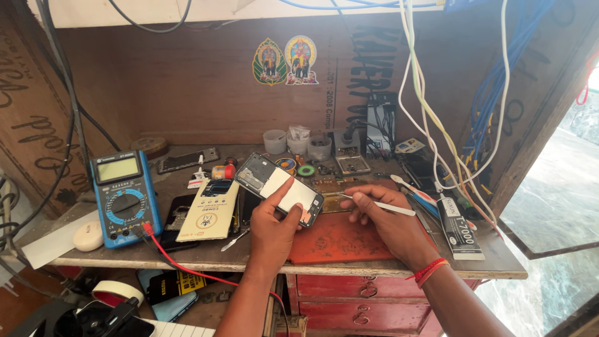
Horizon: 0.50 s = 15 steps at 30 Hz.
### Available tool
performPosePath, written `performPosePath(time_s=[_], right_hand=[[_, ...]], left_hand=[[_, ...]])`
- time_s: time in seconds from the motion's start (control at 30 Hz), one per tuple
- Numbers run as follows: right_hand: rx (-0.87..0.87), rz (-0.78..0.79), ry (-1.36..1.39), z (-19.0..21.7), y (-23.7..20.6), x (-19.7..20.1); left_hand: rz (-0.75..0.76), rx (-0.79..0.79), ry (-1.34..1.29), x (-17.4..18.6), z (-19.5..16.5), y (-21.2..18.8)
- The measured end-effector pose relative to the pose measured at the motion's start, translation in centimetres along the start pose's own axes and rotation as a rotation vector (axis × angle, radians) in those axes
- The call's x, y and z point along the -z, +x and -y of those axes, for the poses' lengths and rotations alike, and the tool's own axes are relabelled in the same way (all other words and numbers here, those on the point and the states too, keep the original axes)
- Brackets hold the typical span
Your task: The person holds a disassembled smartphone in one hand and uses a thin metal pry tool with the other hand to work along the phone's edge and interior, repeatedly scraping and prying at the device. They later flip the phone over and continue working on its other side with the tool.
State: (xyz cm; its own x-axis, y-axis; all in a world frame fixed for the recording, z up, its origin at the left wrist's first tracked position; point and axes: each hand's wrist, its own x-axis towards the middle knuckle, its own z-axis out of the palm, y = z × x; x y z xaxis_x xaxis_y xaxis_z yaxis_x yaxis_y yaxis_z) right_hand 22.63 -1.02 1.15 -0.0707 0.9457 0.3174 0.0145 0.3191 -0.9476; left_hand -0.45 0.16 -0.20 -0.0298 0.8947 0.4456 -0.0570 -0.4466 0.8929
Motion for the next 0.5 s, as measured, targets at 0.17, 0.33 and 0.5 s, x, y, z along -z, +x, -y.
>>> performPosePath(time_s=[0.17,0.33,0.5], right_hand=[[0.040,-0.035,0.067,-0.5,0.2,0.5],[0.048,-0.049,0.094,-1.3,0.8,0.7],[0.072,-0.024,0.104,-1.9,0.6,1.0]], left_hand=[[-0.001,-0.004,-0.029,0.0,-0.1,-0.1],[-0.002,0.014,-0.016,0.0,-0.3,0.0],[0.020,0.009,-0.047,0.0,-0.4,0.0]])
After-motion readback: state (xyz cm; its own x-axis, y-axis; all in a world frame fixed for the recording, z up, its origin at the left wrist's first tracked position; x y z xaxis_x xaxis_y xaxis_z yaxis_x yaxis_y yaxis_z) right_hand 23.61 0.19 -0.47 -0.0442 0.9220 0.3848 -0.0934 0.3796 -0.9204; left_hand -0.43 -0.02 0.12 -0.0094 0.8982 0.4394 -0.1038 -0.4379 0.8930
